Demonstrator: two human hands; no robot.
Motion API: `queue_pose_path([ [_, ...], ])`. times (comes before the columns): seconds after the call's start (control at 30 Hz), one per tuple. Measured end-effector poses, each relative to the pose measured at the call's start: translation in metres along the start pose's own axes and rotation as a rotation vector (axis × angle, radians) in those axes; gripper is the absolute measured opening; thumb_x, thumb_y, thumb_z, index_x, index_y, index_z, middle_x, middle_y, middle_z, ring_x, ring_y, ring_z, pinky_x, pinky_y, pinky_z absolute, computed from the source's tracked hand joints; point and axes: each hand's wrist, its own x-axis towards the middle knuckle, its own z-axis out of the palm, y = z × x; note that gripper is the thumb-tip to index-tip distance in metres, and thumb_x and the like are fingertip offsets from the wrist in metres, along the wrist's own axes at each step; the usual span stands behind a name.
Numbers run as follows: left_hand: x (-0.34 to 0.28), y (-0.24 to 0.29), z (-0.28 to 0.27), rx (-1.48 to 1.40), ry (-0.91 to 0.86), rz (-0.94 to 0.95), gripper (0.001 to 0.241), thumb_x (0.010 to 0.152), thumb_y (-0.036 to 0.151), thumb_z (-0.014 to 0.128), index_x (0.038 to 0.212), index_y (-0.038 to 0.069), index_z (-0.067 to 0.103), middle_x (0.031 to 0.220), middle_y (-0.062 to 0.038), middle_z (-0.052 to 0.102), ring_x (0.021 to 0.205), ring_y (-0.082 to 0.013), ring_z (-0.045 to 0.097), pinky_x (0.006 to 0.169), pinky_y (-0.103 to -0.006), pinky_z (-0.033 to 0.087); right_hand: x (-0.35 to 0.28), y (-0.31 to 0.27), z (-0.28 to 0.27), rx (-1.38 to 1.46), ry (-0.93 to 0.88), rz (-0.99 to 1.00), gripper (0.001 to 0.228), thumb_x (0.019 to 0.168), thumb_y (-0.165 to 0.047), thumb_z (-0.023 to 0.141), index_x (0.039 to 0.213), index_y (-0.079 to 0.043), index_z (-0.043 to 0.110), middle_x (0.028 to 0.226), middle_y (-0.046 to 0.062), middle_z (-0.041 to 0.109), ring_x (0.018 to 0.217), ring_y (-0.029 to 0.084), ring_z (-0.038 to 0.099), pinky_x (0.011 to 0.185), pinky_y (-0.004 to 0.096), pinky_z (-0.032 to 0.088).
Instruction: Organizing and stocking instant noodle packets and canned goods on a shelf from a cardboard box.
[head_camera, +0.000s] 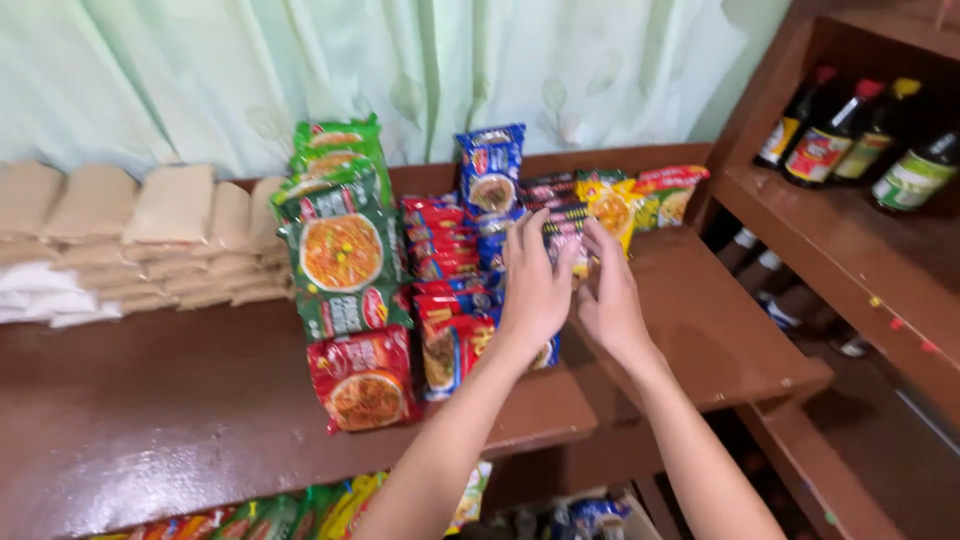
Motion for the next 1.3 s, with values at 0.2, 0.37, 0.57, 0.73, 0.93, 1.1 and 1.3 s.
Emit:
queue_pose_path([
  [0.2, -0.125, 0.055, -0.012, -0.210, 0.026, -0.017, 0.043, 0.105, 0.016, 0.061, 0.141, -0.001, 0.046, 0.144, -0.023, 0.051, 0.137, -0.0395, 0.050, 0.116, -0.0479, 0.039, -0.096, -0.019, -0.041, 0.265, 0.111, 0.197, 0.071, 0.089, 0.015, 0.051, 0.156, -0.003, 0.032, 0.155, 0.019, 0.046, 0.145, 0.031, 0.050, 0.115, 0.042, 0.045],
  [0.37, -0.232, 0.044, -0.010, -0.320, -0.147, -0.277, 0.016, 0.100, 0.009, 0.069, 0.115, 0.004, 0.066, 0.117, -0.015, 0.064, 0.105, -0.0284, 0.065, 0.089, -0.0357, 0.056, -0.187, -0.027, -0.065, 0.325, 0.336, 0.301, 0.058, 0.103, 0.011, 0.057, 0.155, -0.004, 0.036, 0.147, 0.017, 0.051, 0.136, 0.026, 0.059, 0.110, 0.039, 0.055],
  [0.57, -0.330, -0.007, 0.002, -0.449, -0.418, -0.423, 0.019, 0.091, -0.007, 0.067, 0.100, 0.007, 0.076, 0.104, -0.012, 0.071, 0.091, -0.0251, 0.072, 0.077, -0.0329, 0.059, -0.323, 0.032, -0.085, 0.124, 0.479, 0.405, 0.044, 0.114, 0.013, 0.061, 0.152, 0.001, 0.043, 0.133, 0.012, 0.058, 0.121, 0.019, 0.060, 0.112, 0.032, 0.050],
  [0.73, -0.399, -0.054, 0.014, -0.446, -0.633, -0.529, 0.033, 0.084, -0.016, 0.061, 0.106, 0.004, 0.075, 0.101, -0.014, 0.076, 0.091, -0.0222, 0.074, 0.082, -0.0324, 0.059, -0.432, 0.057, -0.066, -0.006, 0.536, 0.685, 0.034, 0.112, 0.009, 0.062, 0.143, 0.000, 0.050, 0.126, 0.009, 0.062, 0.115, 0.016, 0.062, 0.110, 0.031, 0.052],
  [0.93, -0.442, -0.079, 0.013, -0.288, -0.744, -0.564, 0.058, 0.073, -0.023, 0.049, 0.118, 0.005, 0.073, 0.113, -0.017, 0.077, 0.098, -0.0264, 0.077, 0.086, -0.0331, 0.059, -0.553, 0.059, -0.031, -0.148, 0.230, 1.004, 0.037, 0.098, 0.007, 0.061, 0.134, -0.002, 0.057, 0.115, 0.011, 0.066, 0.104, 0.018, 0.066, 0.093, 0.033, 0.055],
  [1.1, -0.465, -0.094, 0.015, -0.102, -0.872, -0.566, 0.062, 0.068, -0.021, 0.054, 0.118, 0.009, 0.075, 0.108, -0.021, 0.075, 0.098, -0.0336, 0.075, 0.085, -0.0362, 0.058, -0.645, 0.065, 0.003, -0.180, 0.051, 1.166, 0.039, 0.091, 0.004, 0.063, 0.130, -0.003, 0.061, 0.108, 0.013, 0.070, 0.093, 0.021, 0.069, 0.081, 0.034, 0.056],
  [1.3, -0.516, -0.130, 0.021, 0.003, -1.078, -0.642, 0.058, 0.074, -0.018, 0.054, 0.123, 0.008, 0.072, 0.111, -0.025, 0.071, 0.103, -0.0404, 0.070, 0.090, -0.0436, 0.056, -0.760, 0.075, 0.044, -0.149, -0.074, 1.321, 0.035, 0.088, -0.002, 0.067, 0.123, -0.001, 0.063, 0.119, 0.019, 0.070, 0.094, 0.027, 0.073, 0.083, 0.037, 0.058],
])
